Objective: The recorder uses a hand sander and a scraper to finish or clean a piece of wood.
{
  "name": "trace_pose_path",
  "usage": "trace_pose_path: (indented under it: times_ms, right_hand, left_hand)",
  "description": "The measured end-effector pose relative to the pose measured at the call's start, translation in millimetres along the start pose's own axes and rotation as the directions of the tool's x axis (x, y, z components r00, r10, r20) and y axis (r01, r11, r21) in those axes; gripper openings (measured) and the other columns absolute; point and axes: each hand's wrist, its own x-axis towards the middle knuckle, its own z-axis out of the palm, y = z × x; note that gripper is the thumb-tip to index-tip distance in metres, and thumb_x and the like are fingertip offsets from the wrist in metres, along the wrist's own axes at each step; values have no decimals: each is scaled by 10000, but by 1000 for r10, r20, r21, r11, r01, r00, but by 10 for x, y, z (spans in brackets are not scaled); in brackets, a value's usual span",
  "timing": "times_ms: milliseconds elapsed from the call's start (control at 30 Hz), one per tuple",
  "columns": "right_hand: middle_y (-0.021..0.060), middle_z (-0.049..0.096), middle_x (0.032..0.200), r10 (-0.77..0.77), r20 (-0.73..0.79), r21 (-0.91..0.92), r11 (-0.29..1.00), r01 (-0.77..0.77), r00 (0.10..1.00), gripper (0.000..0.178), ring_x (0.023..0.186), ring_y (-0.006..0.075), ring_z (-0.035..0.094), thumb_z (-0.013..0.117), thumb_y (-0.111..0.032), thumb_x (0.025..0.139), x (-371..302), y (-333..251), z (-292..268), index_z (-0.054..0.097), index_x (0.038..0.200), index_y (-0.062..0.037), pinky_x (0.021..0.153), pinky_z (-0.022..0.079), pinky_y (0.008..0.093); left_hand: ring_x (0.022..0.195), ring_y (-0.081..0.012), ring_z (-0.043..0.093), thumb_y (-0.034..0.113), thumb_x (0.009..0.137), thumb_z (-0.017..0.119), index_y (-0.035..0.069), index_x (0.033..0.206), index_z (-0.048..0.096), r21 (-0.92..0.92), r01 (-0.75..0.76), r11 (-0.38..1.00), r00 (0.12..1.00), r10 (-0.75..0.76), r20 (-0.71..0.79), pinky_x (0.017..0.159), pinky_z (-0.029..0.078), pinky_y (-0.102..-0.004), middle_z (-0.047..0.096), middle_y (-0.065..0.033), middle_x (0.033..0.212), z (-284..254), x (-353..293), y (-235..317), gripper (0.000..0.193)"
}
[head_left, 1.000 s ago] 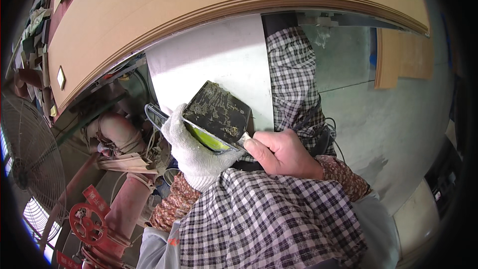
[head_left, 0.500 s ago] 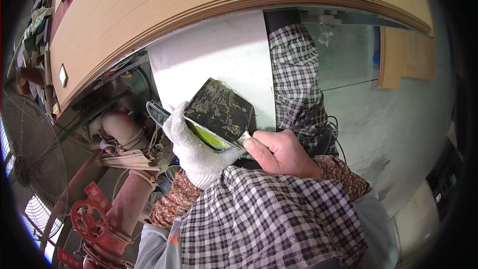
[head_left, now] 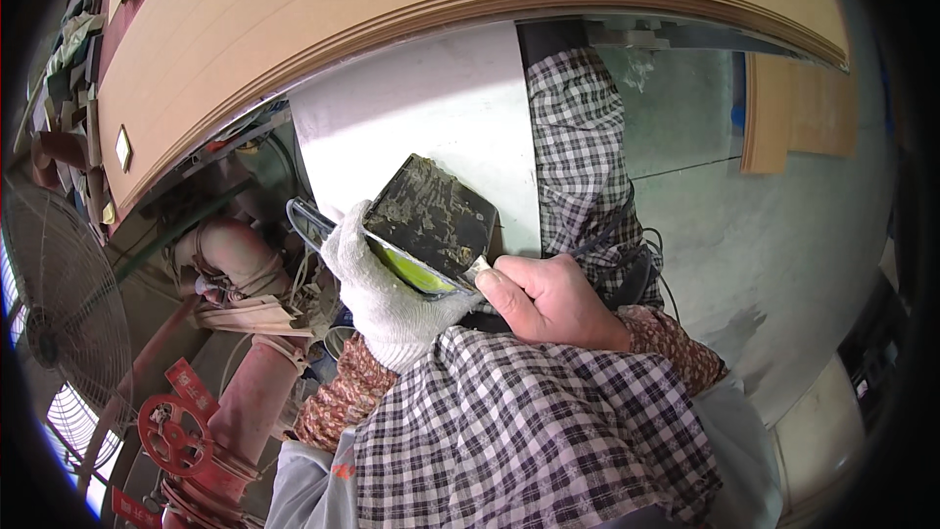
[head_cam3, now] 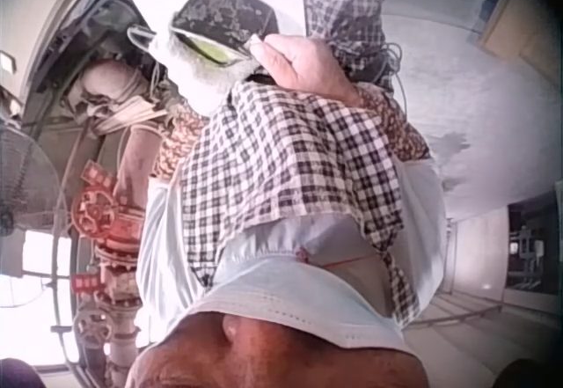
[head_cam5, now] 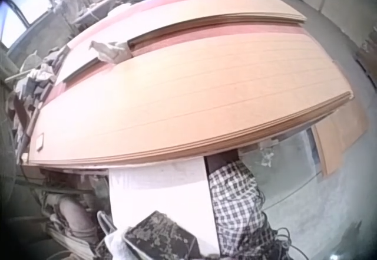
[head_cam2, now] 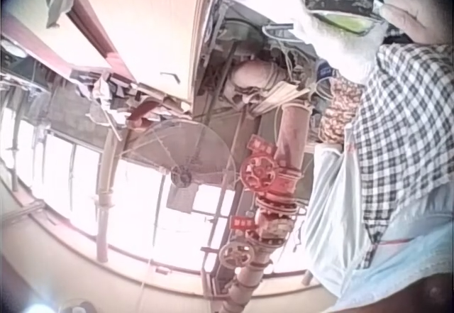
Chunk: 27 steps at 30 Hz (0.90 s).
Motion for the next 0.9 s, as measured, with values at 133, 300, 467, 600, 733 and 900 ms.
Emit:
trace_pose_path:
  times_ms: [133, 300, 467, 600, 733, 900]
  right_hand:
    - [110, 540, 558, -22, -14, 15, 1000, 22, 1000, 452, 429, 197, 495, 630, -297, 1077, 0, 17, 34, 560, 705, -50, 433, 403, 378]
    - [106, 523, 544, -3, -35, 30, 1000, 4, 999, 453, 425, 180, 485, 627, -287, 1079, 9, -5, 30, 555, 697, -53, 420, 389, 373]
    - [105, 519, 539, 21, -29, -13, 1000, -21, 999, 451, 421, 176, 480, 625, -285, 1077, 19, -27, -52, 554, 696, -55, 419, 390, 368]
    - [103, 517, 533, -69, -42, -111, 992, 64, 997, 446, 407, 192, 473, 634, -289, 1068, 29, -44, -32, 553, 696, -57, 414, 388, 368]
    - [89, 517, 530, -86, -73, -135, 988, 75, 994, 435, 409, 178, 485, 629, -283, 1072, 56, -82, -51, 555, 711, -53, 408, 393, 354]
    - [34, 517, 566, -155, -161, -59, 987, 148, 975, 282, 456, 102, 494, 632, -188, 1076, 113, -172, -216, 577, 840, -43, 407, 381, 300]
  left_hand:
    - [1214, -422, 607, 375, 435, 1070, 55, 1515, 444, -3, -7, 1000, 1000, 7, -3, 1011, 529, -500, 568, -225, 1304, 1, 8, 6, 1289]
    - [1211, -421, 611, 364, 442, 1069, 55, 1513, 450, -20, 2, 1000, 1000, -2, 2, 1023, 525, -498, 579, -225, 1297, 12, 31, 8, 1276]
    - [1235, -421, 586, 375, 453, 1071, 43, 1516, 440, 16, -30, 999, 999, 30, 32, 1050, 503, -501, 584, -222, 1293, -35, 39, -14, 1280]
    - [1228, -421, 581, 363, 453, 1067, 27, 1512, 431, 3, -68, 998, 997, 68, 48, 1041, 505, -503, 579, -220, 1292, -36, 43, -50, 1281]
    - [1215, -419, 577, 343, 463, 1060, 22, 1507, 421, -13, -42, 999, 998, 43, 56, 1030, 508, -501, 578, -216, 1287, -41, 57, -40, 1265]
    - [1208, -422, 577, 339, 486, 1054, 24, 1506, 416, -48, 7, 999, 996, -3, 89, 1025, 511, -498, 579, -210, 1281, -65, 69, 11, 1243]
